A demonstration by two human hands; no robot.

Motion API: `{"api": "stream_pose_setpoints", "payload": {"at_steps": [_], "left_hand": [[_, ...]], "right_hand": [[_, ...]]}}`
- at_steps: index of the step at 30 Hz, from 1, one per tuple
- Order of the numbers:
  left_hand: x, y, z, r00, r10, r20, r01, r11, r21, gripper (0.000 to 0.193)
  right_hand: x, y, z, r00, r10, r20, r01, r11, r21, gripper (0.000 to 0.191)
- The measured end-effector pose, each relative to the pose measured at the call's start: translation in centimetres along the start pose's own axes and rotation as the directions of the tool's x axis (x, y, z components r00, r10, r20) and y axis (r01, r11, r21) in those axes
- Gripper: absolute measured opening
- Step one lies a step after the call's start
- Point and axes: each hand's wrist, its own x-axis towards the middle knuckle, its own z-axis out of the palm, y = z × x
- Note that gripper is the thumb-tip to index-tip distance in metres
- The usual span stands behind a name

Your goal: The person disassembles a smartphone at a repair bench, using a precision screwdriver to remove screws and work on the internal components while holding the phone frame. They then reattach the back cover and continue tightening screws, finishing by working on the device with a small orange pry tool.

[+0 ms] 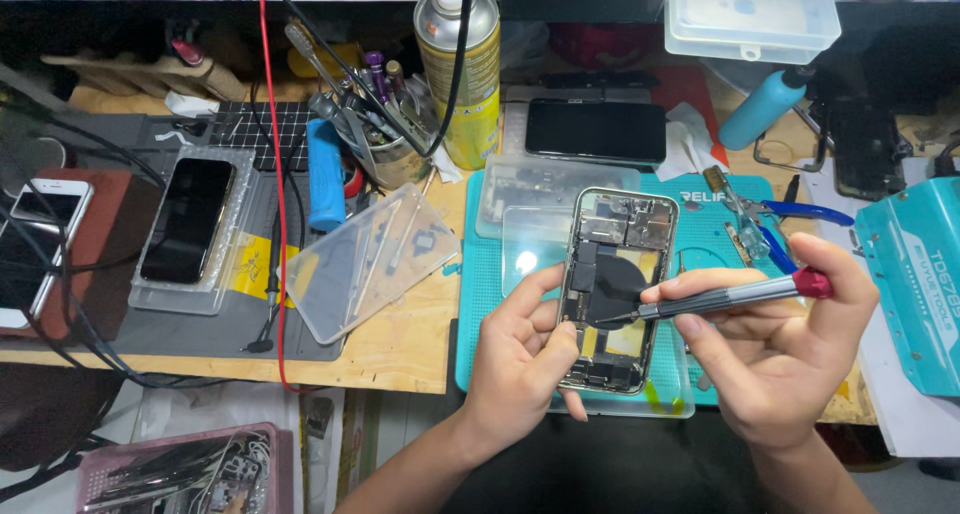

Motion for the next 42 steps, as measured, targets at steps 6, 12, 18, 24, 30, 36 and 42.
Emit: {"api": "stream_pose_setpoints", "payload": {"at_steps": [6, 12, 18, 24, 30, 36, 42], "left_hand": [[-0.01, 0.0, 0.08, 1.0, -0.008, 0.004, 0.008, 1.0, -0.006, 0.056], [-0.02, 0.09, 0.01, 1.0, -0.002, 0.01, 0.002, 1.0, 0.006, 0.056], [0.01, 0.11, -0.03, 1.0, -0.005, 0.006, 0.005, 1.0, -0.005, 0.055], [0.03, 0.12, -0.04, 1.0, -0.005, 0.002, 0.005, 1.0, -0.014, 0.057], [0.0, 0.11, -0.01, 1.0, -0.007, -0.004, 0.007, 1.0, -0.014, 0.056], [0.0, 0.11, -0.09, 1.0, -0.016, -0.014, 0.016, 1.0, -0.006, 0.056], [0.05, 0.09, -0.04, 1.0, -0.01, -0.01, 0.01, 1.0, -0.021, 0.056]], "right_hand": [[0.38, -0.02, 0.07, 1.0, -0.018, 0.025, 0.018, 1.0, 0.013, 0.08], [0.28, 0.07, 0.12, 0.999, -0.036, 0.027, 0.035, 0.998, 0.058, 0.081], [0.3, 0.0, 0.11, 0.999, -0.029, 0.018, 0.028, 0.999, 0.039, 0.08], [0.29, -0.05, 0.03, 1.0, -0.008, 0.018, 0.008, 0.999, 0.035, 0.08], [0.27, 0.07, -0.06, 1.0, 0.008, 0.006, -0.008, 1.0, 0.022, 0.08], [0.12, 0.17, 0.0, 1.0, -0.008, 0.005, 0.007, 0.998, 0.056, 0.08], [0.1, 0.15, -0.01, 1.0, 0.009, 0.002, -0.009, 0.999, 0.04, 0.081]]}}
